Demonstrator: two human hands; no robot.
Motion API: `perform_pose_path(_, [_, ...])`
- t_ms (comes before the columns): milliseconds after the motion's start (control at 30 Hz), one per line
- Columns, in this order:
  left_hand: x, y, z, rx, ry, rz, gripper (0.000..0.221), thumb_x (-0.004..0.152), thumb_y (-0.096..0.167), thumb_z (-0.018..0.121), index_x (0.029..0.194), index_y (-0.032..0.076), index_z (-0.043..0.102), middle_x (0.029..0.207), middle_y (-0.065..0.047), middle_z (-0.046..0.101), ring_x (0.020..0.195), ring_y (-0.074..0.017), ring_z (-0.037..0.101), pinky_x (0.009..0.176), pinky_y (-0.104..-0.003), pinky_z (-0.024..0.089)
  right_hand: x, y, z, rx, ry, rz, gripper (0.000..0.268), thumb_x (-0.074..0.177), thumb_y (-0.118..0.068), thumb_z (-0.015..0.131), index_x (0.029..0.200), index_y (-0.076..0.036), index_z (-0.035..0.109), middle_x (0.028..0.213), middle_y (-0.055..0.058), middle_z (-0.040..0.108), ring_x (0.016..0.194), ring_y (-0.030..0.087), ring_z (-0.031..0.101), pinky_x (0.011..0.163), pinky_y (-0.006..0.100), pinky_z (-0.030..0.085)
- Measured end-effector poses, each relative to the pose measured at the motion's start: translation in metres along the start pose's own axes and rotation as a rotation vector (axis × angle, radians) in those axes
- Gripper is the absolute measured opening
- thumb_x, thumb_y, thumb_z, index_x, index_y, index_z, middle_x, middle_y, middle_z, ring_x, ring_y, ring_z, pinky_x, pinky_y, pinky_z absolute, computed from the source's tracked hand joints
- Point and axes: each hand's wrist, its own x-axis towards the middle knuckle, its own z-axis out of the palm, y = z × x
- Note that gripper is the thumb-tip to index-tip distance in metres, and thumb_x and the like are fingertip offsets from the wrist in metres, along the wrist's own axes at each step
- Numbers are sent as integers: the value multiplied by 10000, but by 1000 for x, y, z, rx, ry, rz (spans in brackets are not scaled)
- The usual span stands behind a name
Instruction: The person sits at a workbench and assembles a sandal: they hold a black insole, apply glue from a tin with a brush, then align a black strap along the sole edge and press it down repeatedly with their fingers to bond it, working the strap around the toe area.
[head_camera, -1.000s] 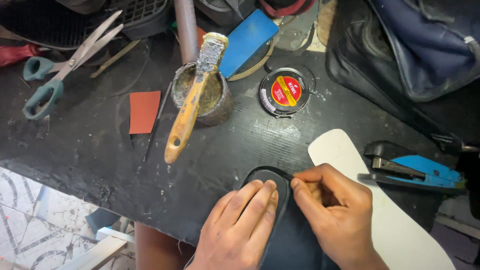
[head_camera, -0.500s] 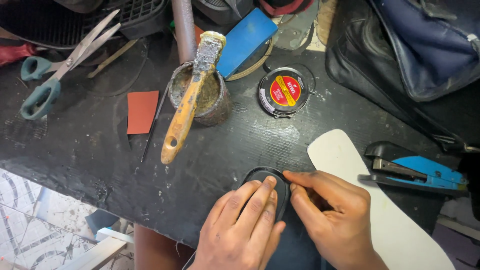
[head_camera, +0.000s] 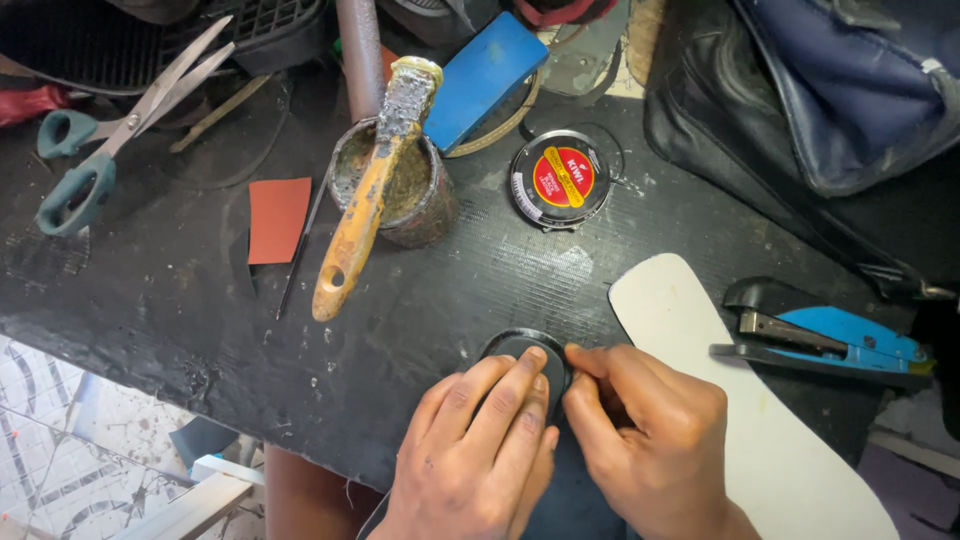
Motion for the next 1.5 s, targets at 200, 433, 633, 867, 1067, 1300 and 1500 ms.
perform_pose_path(200, [0,2,-1,-62,-19,-51,350,880,154,724,1142,-74,685,1288,-209,645,1182,-329,639,981,-446,511,-9,5,3,35,0,91,79,787,6,738,855,34,709,608,73,675,456,92,662,431,248,479])
perform_pose_path(433, [2,9,-6,-83,-19,-94,297,880,136,726,1116,-39,685,1312,-180,639,1229,-334,605,1013,-460,482,-18,-4,6,91,60,148,73,800,-4,742,859,26,711,596,56,672,479,81,636,451,247,472])
perform_pose_path(633, [2,13,-15,-41,-44,-59,296,890,95,677,1148,-48,685,1329,-149,650,1225,-306,594,1009,-441,484,-22,-11,4,130,47,231,47,837,-28,718,827,17,705,543,52,649,455,81,624,430,256,459])
perform_pose_path(867, [0,13,-21,-70,-58,-20,382,814,53,623,1171,-74,668,1322,-165,642,1226,-313,588,1007,-439,484,-33,-8,5,437,-41,503,75,880,-28,656,882,29,704,617,66,680,474,89,624,398,244,493])
perform_pose_path(1067, [-5,13,-19,-102,-8,-30,361,831,54,625,1173,-50,672,1316,-152,642,1249,-328,583,1024,-450,476,-49,-17,12,518,16,509,84,893,-22,646,908,46,694,662,74,692,501,98,643,426,245,540])
perform_pose_path(1300, [-6,17,-19,-74,39,-28,329,809,57,641,1126,-16,693,1274,-160,656,1213,-347,593,987,-469,474,-53,-12,19,546,70,471,105,909,-21,637,939,65,690,670,102,684,508,122,652,447,263,565])
perform_pose_path(1500, [-10,10,-14,-145,95,-32,259,840,19,642,1091,37,705,1222,-133,696,1190,-328,622,976,-442,508,-42,-4,5,714,45,507,104,867,49,624,908,120,689,655,164,682,472,190,645,428,316,559])
